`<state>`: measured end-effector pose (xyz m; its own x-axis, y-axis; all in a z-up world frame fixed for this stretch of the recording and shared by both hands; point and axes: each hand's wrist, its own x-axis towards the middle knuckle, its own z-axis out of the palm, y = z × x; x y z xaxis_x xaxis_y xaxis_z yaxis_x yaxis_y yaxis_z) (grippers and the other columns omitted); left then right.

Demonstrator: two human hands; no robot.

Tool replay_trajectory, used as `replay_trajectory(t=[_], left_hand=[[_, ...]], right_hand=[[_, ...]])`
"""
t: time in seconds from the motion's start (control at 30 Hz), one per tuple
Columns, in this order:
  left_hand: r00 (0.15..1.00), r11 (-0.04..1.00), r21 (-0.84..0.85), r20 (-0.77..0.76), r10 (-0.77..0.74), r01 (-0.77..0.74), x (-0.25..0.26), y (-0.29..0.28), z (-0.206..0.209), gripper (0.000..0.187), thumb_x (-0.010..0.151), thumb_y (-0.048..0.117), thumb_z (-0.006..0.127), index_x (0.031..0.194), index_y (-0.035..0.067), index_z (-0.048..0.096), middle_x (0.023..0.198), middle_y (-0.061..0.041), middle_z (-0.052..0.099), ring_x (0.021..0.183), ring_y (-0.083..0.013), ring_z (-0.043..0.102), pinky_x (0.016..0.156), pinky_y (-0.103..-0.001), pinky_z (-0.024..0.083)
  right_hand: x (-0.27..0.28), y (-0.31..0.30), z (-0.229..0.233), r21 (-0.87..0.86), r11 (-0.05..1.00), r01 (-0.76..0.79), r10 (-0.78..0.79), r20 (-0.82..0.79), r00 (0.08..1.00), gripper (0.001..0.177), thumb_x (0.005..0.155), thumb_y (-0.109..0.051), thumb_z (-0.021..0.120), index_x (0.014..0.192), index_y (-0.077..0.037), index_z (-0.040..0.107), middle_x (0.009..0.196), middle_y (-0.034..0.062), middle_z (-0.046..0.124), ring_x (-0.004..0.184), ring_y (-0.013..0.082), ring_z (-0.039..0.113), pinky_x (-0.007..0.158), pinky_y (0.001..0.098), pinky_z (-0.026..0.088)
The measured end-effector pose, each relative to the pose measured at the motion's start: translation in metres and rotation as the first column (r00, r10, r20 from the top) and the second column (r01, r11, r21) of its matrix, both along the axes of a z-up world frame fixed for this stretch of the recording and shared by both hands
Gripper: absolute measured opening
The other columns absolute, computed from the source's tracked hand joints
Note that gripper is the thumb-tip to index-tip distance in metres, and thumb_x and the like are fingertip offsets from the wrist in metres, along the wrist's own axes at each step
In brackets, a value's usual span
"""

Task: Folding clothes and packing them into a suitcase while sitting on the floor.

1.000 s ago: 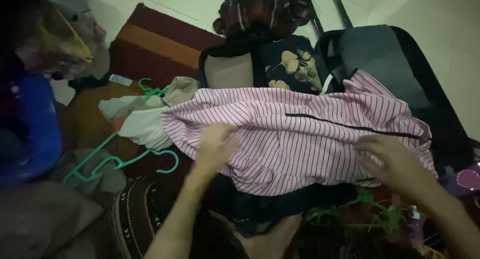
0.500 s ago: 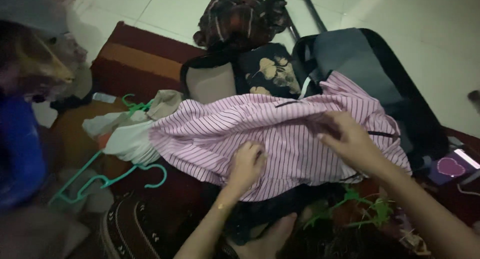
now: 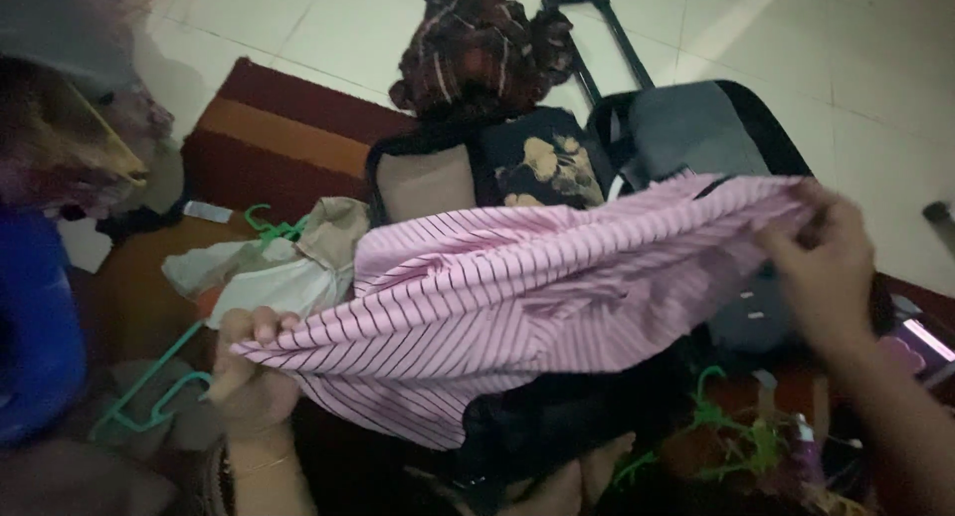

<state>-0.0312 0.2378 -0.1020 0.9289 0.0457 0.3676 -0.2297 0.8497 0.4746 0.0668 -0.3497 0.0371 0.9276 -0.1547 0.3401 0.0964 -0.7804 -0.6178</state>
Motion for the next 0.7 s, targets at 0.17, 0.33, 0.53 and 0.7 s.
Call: replay_trajectory(t=[0.17,0.33,0.53,0.7], left_hand=[[0.955,0.992,0.043,-0.266,0.129,-0.122,0.034,-0.035,-0.004,0.011,0.103,0.005,0.057,0.114,0.003,0.059,0.113,-0.014,0.066,0.112,-0.0307,0.063,0.107,-0.046,0.049],[0.689,0.468,0.805,-0.104,0.717,-0.365,0.028,-0.094,0.01,0.018,0.1,-0.002,0.055,0.118,0.003,0.058,0.119,-0.012,0.063,0.111,-0.0246,0.06,0.102,-0.037,0.048],[0.948,0.211,0.949,0.177,0.263,-0.236,0.019,-0.178,0.061,0.016,0.091,0.012,0.071,0.105,0.006,0.069,0.101,-0.013,0.071,0.1,-0.0284,0.069,0.092,-0.039,0.053],[0.859,-0.086,0.966,0.257,0.443,-0.245,0.024,-0.207,-0.029,0.033,0.082,0.008,0.067,0.115,0.0,0.069,0.102,-0.019,0.068,0.098,-0.0414,0.064,0.088,-0.05,0.046]], right_hand=[[0.021,0.012,0.002,-0.11,0.993,-0.045,0.007,-0.325,0.946,0.049,0.091,-0.023,0.079,0.132,-0.001,0.066,0.125,0.0159,0.068,0.108,0.0282,0.068,0.089,0.0398,0.056],[0.021,0.039,0.005,-0.021,0.991,-0.132,0.105,-0.487,0.867,0.04,0.083,-0.025,0.078,0.118,-0.007,0.072,0.127,0.013,0.063,0.101,0.0259,0.069,0.082,0.0397,0.058],[-0.012,0.102,-0.011,-0.084,0.851,-0.519,0.255,-0.797,0.547,0.034,0.084,-0.027,0.076,0.115,-0.015,0.076,0.118,0.0055,0.072,0.105,0.0181,0.073,0.091,0.0344,0.059],[-0.028,0.117,-0.039,-0.095,0.579,-0.81,0.575,-0.656,0.488,0.047,0.078,-0.022,0.08,0.121,-0.004,0.069,0.128,0.0145,0.065,0.112,0.0328,0.066,0.093,0.0399,0.054]])
